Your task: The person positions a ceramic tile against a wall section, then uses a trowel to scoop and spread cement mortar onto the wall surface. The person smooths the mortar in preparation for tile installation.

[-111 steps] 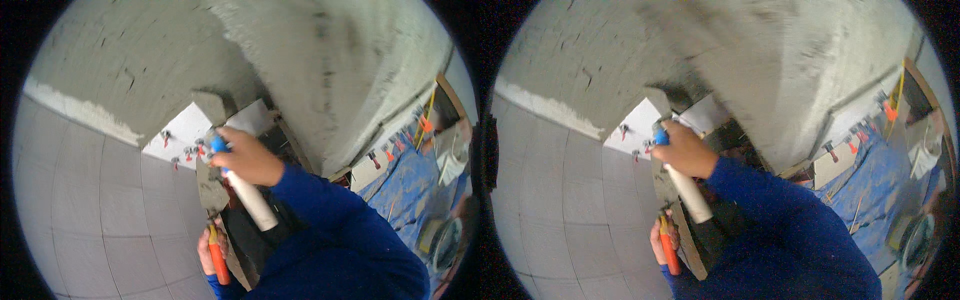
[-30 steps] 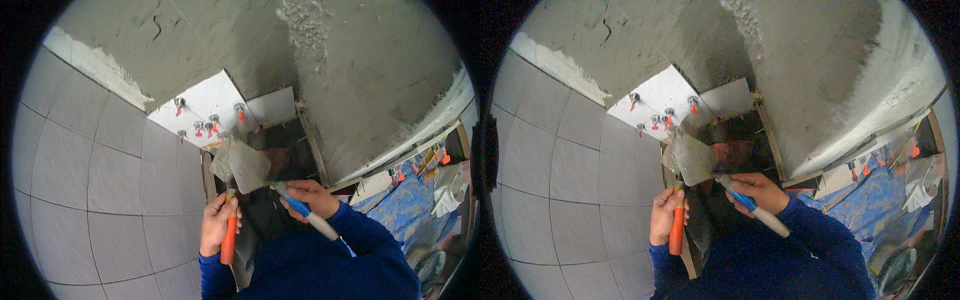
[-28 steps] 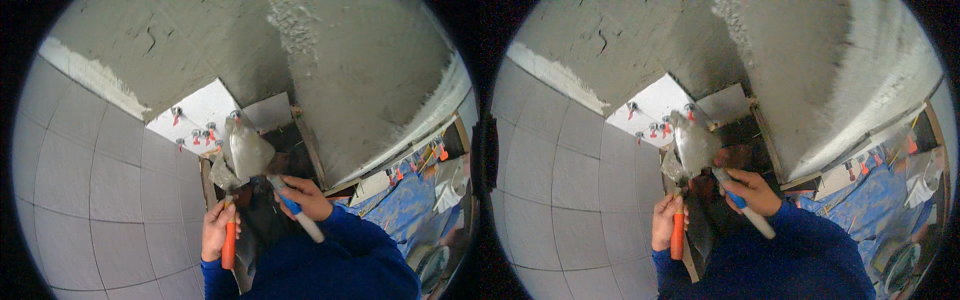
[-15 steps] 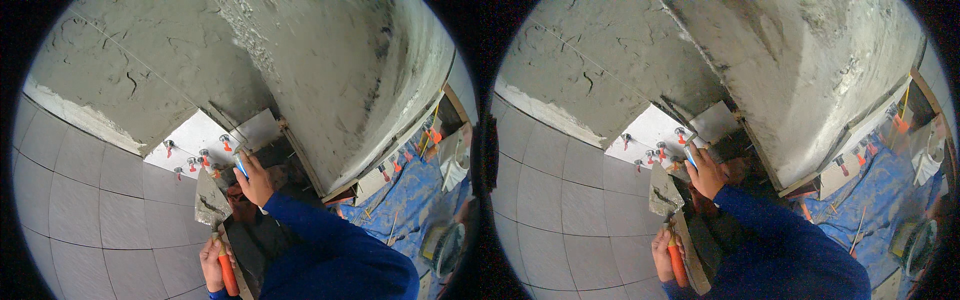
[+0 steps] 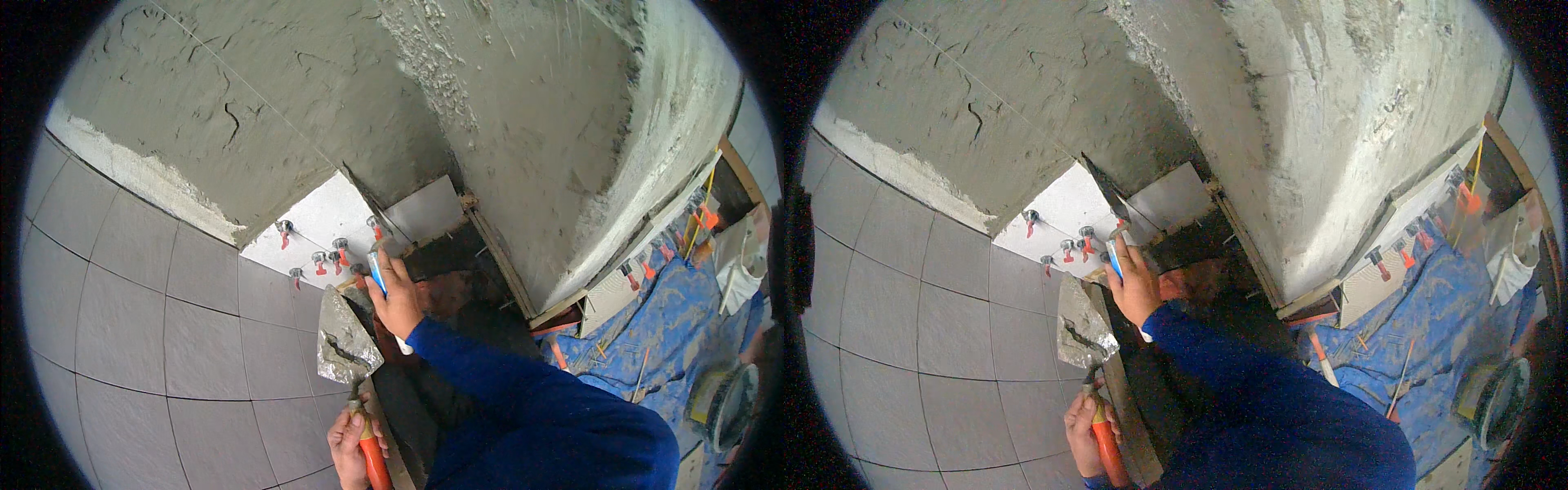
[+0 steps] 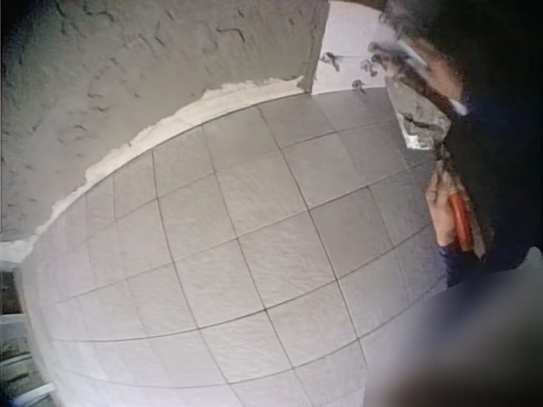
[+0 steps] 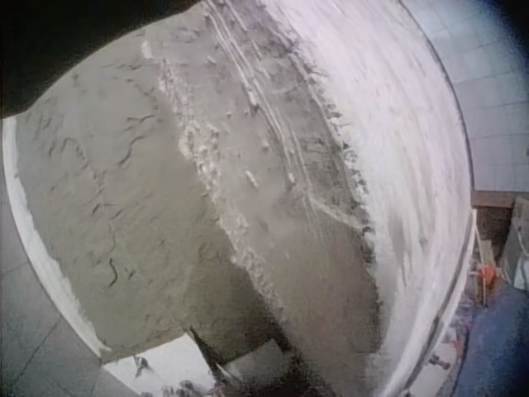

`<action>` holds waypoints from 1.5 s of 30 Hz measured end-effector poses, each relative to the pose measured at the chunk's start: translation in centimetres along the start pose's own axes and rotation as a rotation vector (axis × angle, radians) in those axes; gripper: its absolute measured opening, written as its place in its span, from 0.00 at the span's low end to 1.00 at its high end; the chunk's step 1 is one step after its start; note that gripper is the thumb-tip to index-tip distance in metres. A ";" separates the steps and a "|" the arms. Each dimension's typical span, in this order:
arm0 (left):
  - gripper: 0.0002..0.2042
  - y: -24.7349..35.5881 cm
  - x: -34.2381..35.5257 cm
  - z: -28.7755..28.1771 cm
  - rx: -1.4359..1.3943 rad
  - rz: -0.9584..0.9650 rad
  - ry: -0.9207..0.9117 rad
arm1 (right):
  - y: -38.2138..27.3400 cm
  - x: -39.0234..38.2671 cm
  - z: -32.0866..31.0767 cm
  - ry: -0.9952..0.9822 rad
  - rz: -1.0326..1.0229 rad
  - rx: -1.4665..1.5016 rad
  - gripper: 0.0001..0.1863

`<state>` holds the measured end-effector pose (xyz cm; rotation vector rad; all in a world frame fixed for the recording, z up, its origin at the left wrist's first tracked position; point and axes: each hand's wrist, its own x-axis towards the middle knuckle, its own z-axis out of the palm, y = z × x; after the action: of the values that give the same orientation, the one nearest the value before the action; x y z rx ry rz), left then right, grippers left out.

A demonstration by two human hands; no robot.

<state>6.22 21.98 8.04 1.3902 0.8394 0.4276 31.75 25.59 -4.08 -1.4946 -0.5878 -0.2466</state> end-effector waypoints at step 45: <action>0.25 0.5 5.2 3.3 -0.052 -0.109 -0.096 | 2.3 -0.4 -14.7 -0.340 0.279 0.049 0.31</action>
<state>12.10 23.53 7.07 1.3005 0.8163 0.2947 35.73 11.36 -5.79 -1.5618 -0.6393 0.2417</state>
